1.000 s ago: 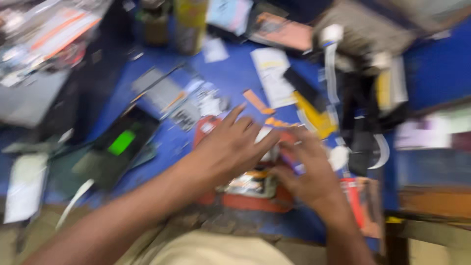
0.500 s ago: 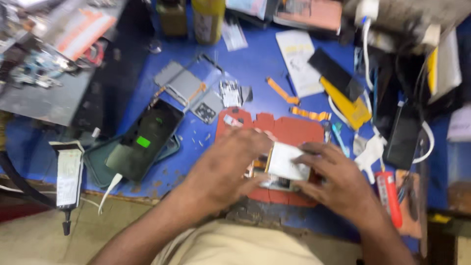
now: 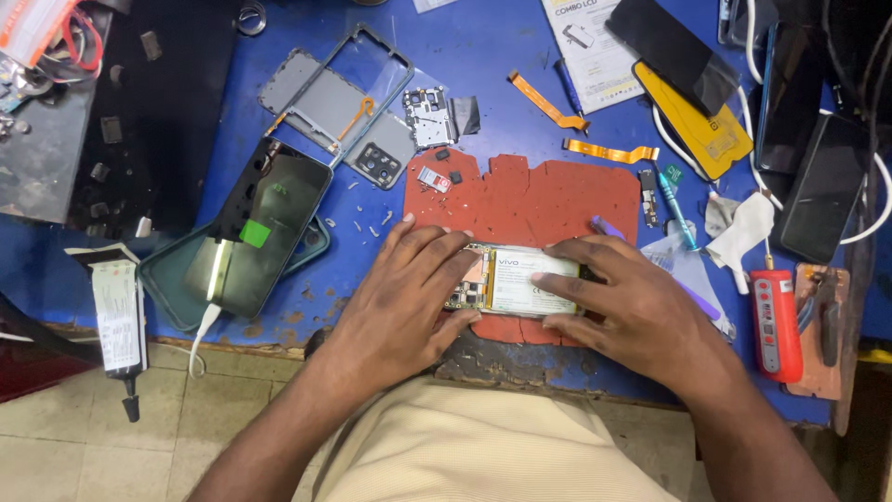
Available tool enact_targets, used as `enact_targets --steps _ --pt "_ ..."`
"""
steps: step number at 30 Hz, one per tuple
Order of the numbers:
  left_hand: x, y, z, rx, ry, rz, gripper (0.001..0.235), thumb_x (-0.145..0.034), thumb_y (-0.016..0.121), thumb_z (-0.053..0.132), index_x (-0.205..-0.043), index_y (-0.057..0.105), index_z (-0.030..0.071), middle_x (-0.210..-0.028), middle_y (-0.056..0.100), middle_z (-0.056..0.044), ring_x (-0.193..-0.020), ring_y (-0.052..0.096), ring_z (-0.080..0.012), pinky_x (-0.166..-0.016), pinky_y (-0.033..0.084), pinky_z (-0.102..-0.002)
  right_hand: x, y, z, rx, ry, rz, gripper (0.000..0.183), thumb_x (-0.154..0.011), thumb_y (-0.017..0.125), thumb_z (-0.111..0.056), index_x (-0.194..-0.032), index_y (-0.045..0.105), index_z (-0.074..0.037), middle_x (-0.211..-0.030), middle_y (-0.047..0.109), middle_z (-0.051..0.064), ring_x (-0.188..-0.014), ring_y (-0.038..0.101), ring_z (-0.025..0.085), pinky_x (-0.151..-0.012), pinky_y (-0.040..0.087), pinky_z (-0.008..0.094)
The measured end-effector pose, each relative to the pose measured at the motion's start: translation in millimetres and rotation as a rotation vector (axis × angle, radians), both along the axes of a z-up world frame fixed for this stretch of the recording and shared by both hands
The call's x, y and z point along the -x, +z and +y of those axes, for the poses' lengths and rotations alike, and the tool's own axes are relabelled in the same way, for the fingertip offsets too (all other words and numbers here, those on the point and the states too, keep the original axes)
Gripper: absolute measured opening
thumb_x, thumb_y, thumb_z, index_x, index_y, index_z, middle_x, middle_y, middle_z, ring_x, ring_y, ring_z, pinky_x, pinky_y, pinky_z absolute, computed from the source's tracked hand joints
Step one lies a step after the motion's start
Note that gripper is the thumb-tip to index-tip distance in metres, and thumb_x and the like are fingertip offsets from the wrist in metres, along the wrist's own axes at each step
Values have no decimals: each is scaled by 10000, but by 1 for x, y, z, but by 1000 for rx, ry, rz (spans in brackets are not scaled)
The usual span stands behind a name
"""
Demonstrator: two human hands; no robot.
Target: The person removes the battery from a disassembled smartphone, then uses tweezers to lift and reposition a small internal component. They handle a ribbon cable and connect it to the motherboard, then place the battery back into the phone chassis.
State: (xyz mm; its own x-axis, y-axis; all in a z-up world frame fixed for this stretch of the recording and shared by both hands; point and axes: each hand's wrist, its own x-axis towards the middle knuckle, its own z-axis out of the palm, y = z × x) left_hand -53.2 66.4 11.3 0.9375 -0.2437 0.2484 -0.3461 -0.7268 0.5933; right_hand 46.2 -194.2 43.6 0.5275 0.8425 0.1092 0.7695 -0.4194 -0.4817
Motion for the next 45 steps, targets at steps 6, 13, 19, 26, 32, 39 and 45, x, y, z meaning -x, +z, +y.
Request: enact_targets --steps 6,13,19,26,32,39,45 --pt "2 -2 -3 -52 -17 25 531 -835 754 225 -1304 607 26 -1337 538 -174 -1291 478 -364 -1184 281 -593 0 2 3 44 -6 22 464 -693 854 -252 -1129 760 -123 -1224 667 130 -1158 633 328 -1136 414 533" --pt "-1 7 -4 -133 -25 -26 537 -850 735 259 -1312 611 16 -1335 539 -162 -1284 479 -355 -1187 282 -600 0 9 6 57 -4 20 459 -714 846 -257 -1139 750 -114 -1224 668 137 -1163 622 326 -1123 423 524" --pt "-6 4 -9 -256 -22 -48 556 -829 717 313 -1291 628 16 -1334 550 -140 -1277 481 -358 -1157 266 -657 -3 8 5 32 26 29 480 -714 841 -246 -1160 738 -102 -1228 671 130 -1175 624 315 -1137 417 536" --pt "-6 4 -9 -249 -24 -18 594 -823 740 307 -1332 623 23 -1352 546 -141 -1335 462 -353 -1159 263 -661 0 4 6 33 36 -44 491 -724 836 -250 -1182 733 -103 -1237 682 126 -1190 612 313 -1130 418 546" --pt "-3 0 -8 -223 9 -4 571 -827 772 336 -1318 632 82 -1372 546 -138 -1370 438 -356 -1172 227 -667 5 14 -34 -263 -298 -48 244 -820 840 -66 -1054 771 -76 -1196 703 112 -1139 697 273 -972 580 393" --pt "-7 3 -21 -189 0 9 617 -826 768 369 -1347 605 81 -1413 536 -153 -1350 462 -357 -1183 230 -656 14 9 -94 -426 -795 -35 181 -927 745 82 -1076 742 -20 -1018 742 135 -920 720 144 -805 559 246" --pt "-17 5 -34 -211 -76 21 649 -818 759 345 -1369 579 54 -1406 557 -158 -1302 493 -345 -1166 250 -630 22 3 -98 -254 -836 -69 155 -947 770 30 -1095 775 -17 -1015 766 111 -896 740 160 -798 563 271"
